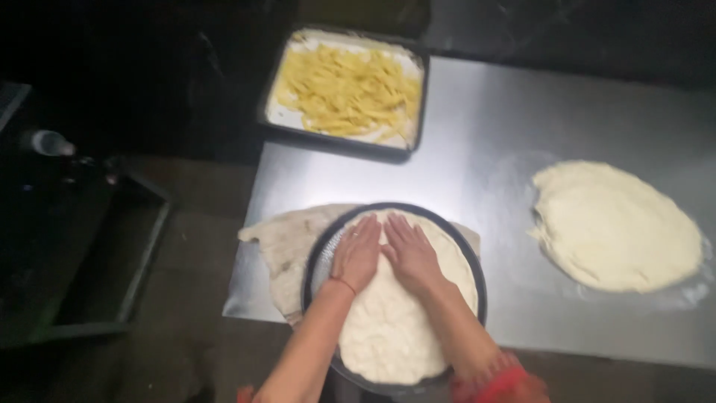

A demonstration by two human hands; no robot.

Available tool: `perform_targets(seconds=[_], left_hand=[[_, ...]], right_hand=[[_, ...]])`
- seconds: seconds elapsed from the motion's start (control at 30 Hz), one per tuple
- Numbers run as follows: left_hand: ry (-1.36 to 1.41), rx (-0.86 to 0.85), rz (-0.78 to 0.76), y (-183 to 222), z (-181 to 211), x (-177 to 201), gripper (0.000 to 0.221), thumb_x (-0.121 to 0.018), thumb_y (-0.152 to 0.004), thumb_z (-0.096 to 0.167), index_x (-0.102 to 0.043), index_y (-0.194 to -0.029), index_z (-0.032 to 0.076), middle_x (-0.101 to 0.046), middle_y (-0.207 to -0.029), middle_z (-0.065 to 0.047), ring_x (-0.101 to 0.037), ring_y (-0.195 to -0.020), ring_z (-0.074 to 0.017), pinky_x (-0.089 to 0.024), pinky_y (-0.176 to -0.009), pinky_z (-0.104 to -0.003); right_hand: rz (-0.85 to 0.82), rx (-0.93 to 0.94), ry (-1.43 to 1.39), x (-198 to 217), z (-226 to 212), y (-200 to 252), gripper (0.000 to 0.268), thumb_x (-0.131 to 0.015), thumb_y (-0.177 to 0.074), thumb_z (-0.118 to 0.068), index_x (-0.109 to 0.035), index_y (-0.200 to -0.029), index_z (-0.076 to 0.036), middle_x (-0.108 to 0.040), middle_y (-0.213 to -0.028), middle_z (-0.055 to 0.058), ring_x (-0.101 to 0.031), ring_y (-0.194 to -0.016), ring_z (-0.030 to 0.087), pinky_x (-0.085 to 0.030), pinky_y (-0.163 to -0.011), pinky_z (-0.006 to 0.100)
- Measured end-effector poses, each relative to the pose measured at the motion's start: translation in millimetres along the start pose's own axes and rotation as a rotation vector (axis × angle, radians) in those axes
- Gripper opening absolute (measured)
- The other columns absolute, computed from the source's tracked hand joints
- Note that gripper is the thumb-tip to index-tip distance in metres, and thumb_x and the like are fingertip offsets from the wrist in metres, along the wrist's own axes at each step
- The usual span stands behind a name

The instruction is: Stretching pizza dough onto a metal screen and applying oil to prepare it for baking.

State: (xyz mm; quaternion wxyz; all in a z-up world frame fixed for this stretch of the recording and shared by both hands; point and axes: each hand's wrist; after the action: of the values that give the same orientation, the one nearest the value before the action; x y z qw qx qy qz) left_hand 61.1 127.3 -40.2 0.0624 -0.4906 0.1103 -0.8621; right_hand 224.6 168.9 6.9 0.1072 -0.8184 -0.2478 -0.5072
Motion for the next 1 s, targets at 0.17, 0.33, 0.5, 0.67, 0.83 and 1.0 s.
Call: perform_targets(seconds=[0.17,0.33,0.5,0.67,0.83,1.0], left_hand=[[-0.016,0.055,-0.124,-3.7,8.5,14.8,0.036,-0.054,-0.098,0.014,-0.063,-0.131,0.003,-0.062,-0.142,-0.017,-0.055,-0.136,-0.0305,-0.04,-0.115,-0.044],[0.013,0.052,-0.035,13.0,7.8,-5.2,0.043,-0.057,-0.095,0.016,-0.06,-0.136,0.003,-0.056,-0.149,-0.017,-0.048,-0.142,-0.0304,-0.035,-0.119,-0.045],[-0.049,0.074,0.017,34.1,31.0,26.5,0.055,-0.057,-0.096,0.022,-0.049,-0.145,-0.001,-0.044,-0.156,-0.021,-0.038,-0.147,-0.034,-0.026,-0.12,-0.049],[-0.047,0.15,-0.114,40.5,27.1,33.8,0.06,-0.059,-0.097,0.03,-0.045,-0.145,-0.004,-0.04,-0.157,-0.024,-0.034,-0.147,-0.0356,-0.024,-0.119,-0.048],[0.153,0.319,0.144,66.9,23.5,115.2,0.044,-0.057,-0.095,0.021,-0.06,-0.134,0.001,-0.06,-0.137,-0.02,-0.054,-0.13,-0.0373,-0.042,-0.109,-0.046],[0.038,0.733,-0.133,139.5,-12.3,102.7,0.029,-0.062,-0.1,0.03,-0.068,-0.118,0.008,-0.072,-0.115,-0.016,-0.066,-0.112,-0.0373,-0.052,-0.097,-0.049]], right_hand=[[0.135,0.152,-0.074,27.2,6.9,1.7,0.051,-0.049,-0.105,-0.031,-0.05,-0.152,-0.011,-0.046,-0.159,0.008,-0.038,-0.151,0.022,-0.021,-0.129,0.042],[0.135,0.097,-0.114,26.5,28.6,21.9,0.049,-0.047,-0.104,-0.028,-0.051,-0.148,-0.008,-0.045,-0.159,0.01,-0.035,-0.15,0.026,-0.023,-0.123,0.041],[0.199,0.055,-0.274,10.3,40.5,51.9,0.047,-0.042,-0.106,-0.024,-0.054,-0.149,-0.008,-0.048,-0.158,0.011,-0.038,-0.152,0.023,-0.022,-0.127,0.04],[0.268,-0.089,-0.58,0.6,64.7,51.9,0.046,-0.046,-0.107,-0.022,-0.056,-0.146,-0.001,-0.052,-0.156,0.013,-0.041,-0.148,0.024,-0.026,-0.123,0.037],[0.452,-0.359,-0.623,53.8,73.1,47.9,0.039,-0.067,-0.095,-0.03,-0.072,-0.127,-0.007,-0.074,-0.121,0.013,-0.069,-0.112,0.025,-0.051,-0.098,0.037],[0.322,-0.453,-0.074,60.1,93.4,64.6,0.033,-0.075,-0.089,-0.04,-0.083,-0.105,-0.012,-0.078,-0.095,0.016,-0.073,-0.09,0.033,-0.055,-0.081,0.043]])
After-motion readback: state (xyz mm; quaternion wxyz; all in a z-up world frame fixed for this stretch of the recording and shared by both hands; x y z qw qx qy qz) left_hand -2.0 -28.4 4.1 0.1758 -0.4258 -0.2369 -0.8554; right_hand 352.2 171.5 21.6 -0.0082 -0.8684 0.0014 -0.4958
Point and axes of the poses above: each hand's wrist, its own y-axis away from the middle knuckle, its own x-axis out of the back of the hand, z = x × y
